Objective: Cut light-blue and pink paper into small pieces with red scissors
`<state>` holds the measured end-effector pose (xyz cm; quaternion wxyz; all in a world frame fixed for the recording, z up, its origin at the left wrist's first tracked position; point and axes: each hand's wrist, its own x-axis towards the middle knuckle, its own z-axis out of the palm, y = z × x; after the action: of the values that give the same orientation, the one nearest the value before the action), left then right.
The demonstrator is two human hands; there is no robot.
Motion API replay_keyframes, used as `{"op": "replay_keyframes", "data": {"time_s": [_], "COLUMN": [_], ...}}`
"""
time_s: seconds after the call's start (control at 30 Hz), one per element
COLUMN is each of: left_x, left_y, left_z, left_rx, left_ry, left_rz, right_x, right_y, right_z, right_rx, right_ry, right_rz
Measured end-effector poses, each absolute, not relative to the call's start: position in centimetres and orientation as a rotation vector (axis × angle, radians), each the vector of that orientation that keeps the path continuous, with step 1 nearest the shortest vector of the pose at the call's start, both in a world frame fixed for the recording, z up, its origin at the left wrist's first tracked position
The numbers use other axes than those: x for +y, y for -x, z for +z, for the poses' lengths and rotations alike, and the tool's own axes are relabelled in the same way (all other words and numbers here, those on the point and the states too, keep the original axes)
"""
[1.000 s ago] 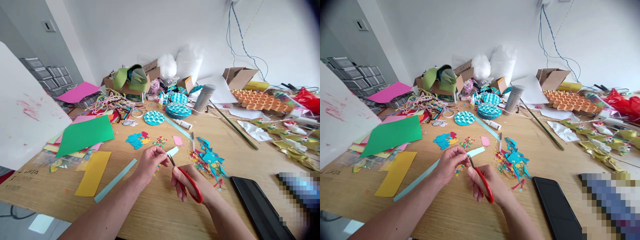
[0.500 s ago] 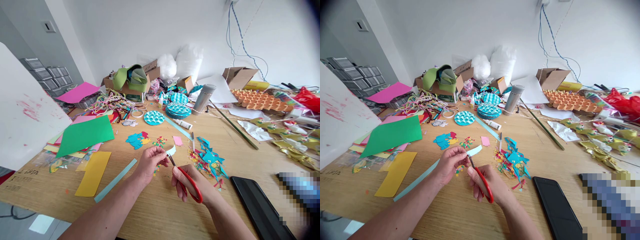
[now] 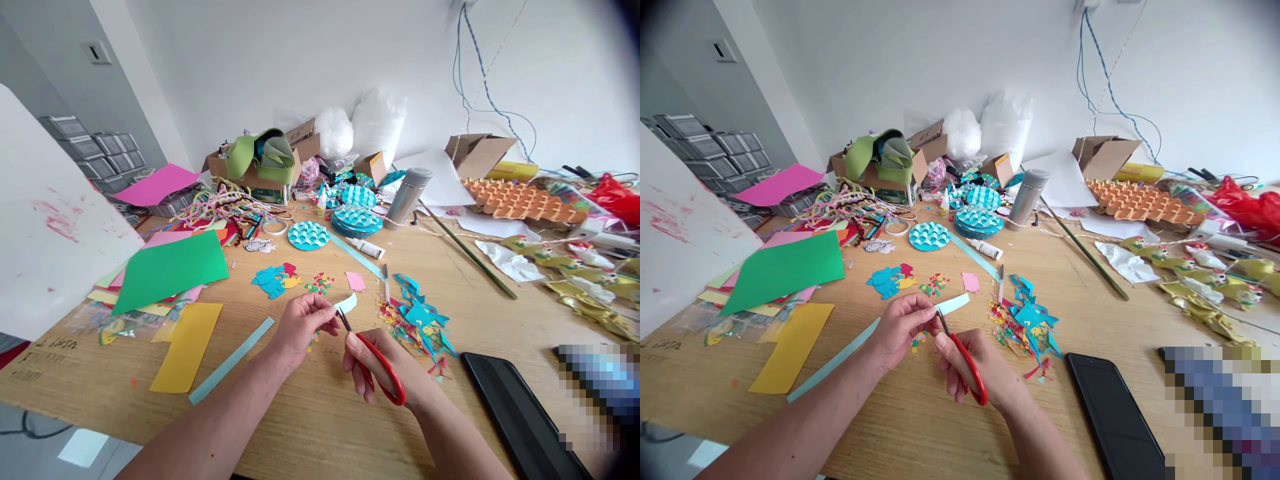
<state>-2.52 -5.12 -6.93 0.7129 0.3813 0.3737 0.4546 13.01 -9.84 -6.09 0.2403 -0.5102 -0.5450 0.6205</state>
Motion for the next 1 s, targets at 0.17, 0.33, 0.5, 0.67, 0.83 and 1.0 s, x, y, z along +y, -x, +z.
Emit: {"op": "replay_keyframes", "data": {"time_s": [0.17,0.33,0.5,0.67,0.83,1.0], "left_x": [-5.1,-5.2,-5.3,-5.3,-5.4,-5.4], "left_y": [2.5,2.4,2.4,2.4,2.4,2.4], "left_z": [-7.0,-6.9,-7.0,-7.0,-7.1,-7.2], "left_rx": [0.816,0.807,0.806,0.806,0.805,0.794], "left_ry": [-0.840,-0.836,-0.847,-0.847,-0.844,-0.848], "left_rz": [0.989,0.978,0.973,0.971,0.964,0.971], "right_x": [-9.8,-9.7,-9.7,-9.6,-9.5,-9.5], "right_y": [-12.9,-12.8,-12.7,-12.5,-12.5,-12.5], "right_z": [-6.0,-6.3,-6.8,-6.9,-7.1,-7.2], "right_rx": [-1.488,-1.468,-1.484,-1.479,-1.448,-1.445], "right_ry": [1.403,1.404,1.417,1.491,1.523,1.513], "right_rz": [1.694,1.683,1.622,1.582,1.605,1.604]}}
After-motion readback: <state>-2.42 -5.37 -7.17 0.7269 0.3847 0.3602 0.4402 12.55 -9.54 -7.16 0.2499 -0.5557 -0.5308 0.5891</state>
